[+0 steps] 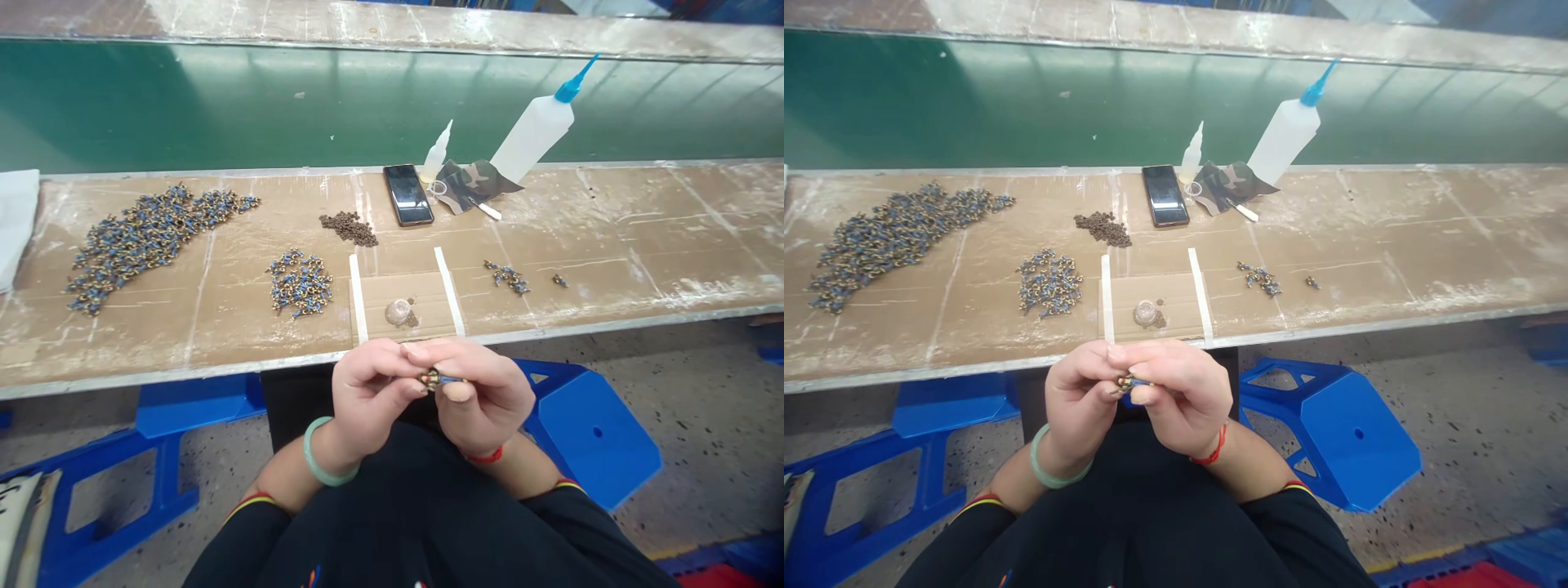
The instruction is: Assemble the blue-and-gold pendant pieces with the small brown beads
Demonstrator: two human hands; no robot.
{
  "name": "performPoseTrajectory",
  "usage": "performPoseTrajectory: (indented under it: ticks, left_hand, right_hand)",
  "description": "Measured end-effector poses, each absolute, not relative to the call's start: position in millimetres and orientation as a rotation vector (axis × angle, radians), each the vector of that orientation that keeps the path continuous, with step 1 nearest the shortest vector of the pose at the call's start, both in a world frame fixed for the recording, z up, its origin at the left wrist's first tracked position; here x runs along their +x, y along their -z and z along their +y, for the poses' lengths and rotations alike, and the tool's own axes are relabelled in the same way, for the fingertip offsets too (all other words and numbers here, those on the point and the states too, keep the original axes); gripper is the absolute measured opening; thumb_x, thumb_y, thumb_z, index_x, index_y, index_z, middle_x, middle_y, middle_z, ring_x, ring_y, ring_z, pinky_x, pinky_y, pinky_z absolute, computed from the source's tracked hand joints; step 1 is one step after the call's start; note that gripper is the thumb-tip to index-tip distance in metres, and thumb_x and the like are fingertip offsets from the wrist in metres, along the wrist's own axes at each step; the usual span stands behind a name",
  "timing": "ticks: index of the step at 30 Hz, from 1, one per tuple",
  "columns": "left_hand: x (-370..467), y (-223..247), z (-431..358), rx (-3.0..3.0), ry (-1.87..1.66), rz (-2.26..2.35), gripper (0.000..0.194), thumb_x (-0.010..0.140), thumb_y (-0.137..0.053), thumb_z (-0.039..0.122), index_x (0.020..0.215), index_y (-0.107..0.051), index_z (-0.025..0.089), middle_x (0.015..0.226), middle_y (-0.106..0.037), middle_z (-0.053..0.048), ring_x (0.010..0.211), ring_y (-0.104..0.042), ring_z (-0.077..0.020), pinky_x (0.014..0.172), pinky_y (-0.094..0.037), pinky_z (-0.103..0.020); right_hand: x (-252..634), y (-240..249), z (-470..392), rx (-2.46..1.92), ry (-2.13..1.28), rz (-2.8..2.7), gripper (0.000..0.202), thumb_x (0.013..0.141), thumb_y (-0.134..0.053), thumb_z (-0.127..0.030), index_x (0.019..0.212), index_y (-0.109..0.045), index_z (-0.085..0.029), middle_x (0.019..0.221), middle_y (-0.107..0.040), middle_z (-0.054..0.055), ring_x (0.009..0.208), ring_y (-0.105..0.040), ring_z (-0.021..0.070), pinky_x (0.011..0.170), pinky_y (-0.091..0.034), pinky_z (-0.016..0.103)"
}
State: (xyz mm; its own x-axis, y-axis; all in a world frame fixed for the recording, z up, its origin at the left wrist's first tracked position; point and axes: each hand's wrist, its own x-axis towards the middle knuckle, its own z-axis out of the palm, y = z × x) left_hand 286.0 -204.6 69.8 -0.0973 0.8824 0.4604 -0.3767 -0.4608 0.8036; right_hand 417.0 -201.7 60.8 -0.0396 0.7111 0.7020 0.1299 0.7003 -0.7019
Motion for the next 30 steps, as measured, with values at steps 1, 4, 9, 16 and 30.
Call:
performPoseTrajectory:
  ticks: [1,4,9,16,30]
  left_hand:
    - [284.3,-72.3,-205.1,1.263,-1.715,0.657,0.011,0.091,-0.082,0.034,0.088,-0.080,0.023,0.082,-0.079,-0.002,0.074,-0.074,-0.0139,0.068,-0.058,-0.023]
    - [278.4,-82.4,-207.4,1.409,-1.698,0.769,0.010,0.092,-0.080,0.031,0.088,-0.080,0.022,0.081,-0.079,-0.002,0.072,-0.074,-0.0139,0.068,-0.059,-0.023]
    - [271.0,-96.5,-212.6,1.607,-1.613,0.917,0.005,0.092,-0.079,0.022,0.097,-0.079,0.021,0.082,-0.079,-0.003,0.071,-0.071,-0.0144,0.068,-0.059,-0.025]
    - [273.3,-93.1,-216.1,1.678,-1.615,0.867,0.031,0.091,-0.073,0.013,0.120,-0.075,0.022,0.076,-0.073,-0.002,0.075,-0.069,-0.0169,0.068,-0.057,-0.026]
    - [274.7,-85.3,-214.1,1.558,-1.602,0.783,0.021,0.096,-0.070,0.022,0.116,-0.076,0.023,0.092,-0.072,-0.006,0.074,-0.065,-0.0155,0.065,-0.055,-0.026]
  right_hand:
    - [416.9,-62.7,-200.2,-0.677,-0.512,-1.544,0.017,0.103,-0.062,-0.037,0.116,-0.070,-0.030,0.103,-0.085,0.005,0.089,-0.083,0.0251,0.073,-0.071,0.042]
    - [418.0,-67.0,-195.7,-0.634,-0.437,-1.530,0.017,0.102,-0.064,-0.033,0.117,-0.072,-0.029,0.104,-0.085,0.005,0.086,-0.084,0.0234,0.069,-0.071,0.038]
    - [420.6,-75.4,-185.7,-0.541,-0.271,-1.619,0.018,0.102,-0.066,-0.029,0.117,-0.073,-0.023,0.105,-0.085,0.008,0.087,-0.084,0.0213,0.068,-0.072,0.033]
    - [422.1,-82.0,-175.9,-0.474,0.062,-1.680,0.008,0.102,-0.066,-0.021,0.102,-0.072,-0.015,0.110,-0.084,0.012,0.097,-0.083,0.0212,0.080,-0.073,0.032]
    - [426.0,-76.9,-175.6,-0.477,0.088,-1.694,0.004,0.097,-0.072,-0.022,0.101,-0.073,-0.022,0.111,-0.084,0.008,0.094,-0.084,0.0238,0.069,-0.075,0.037]
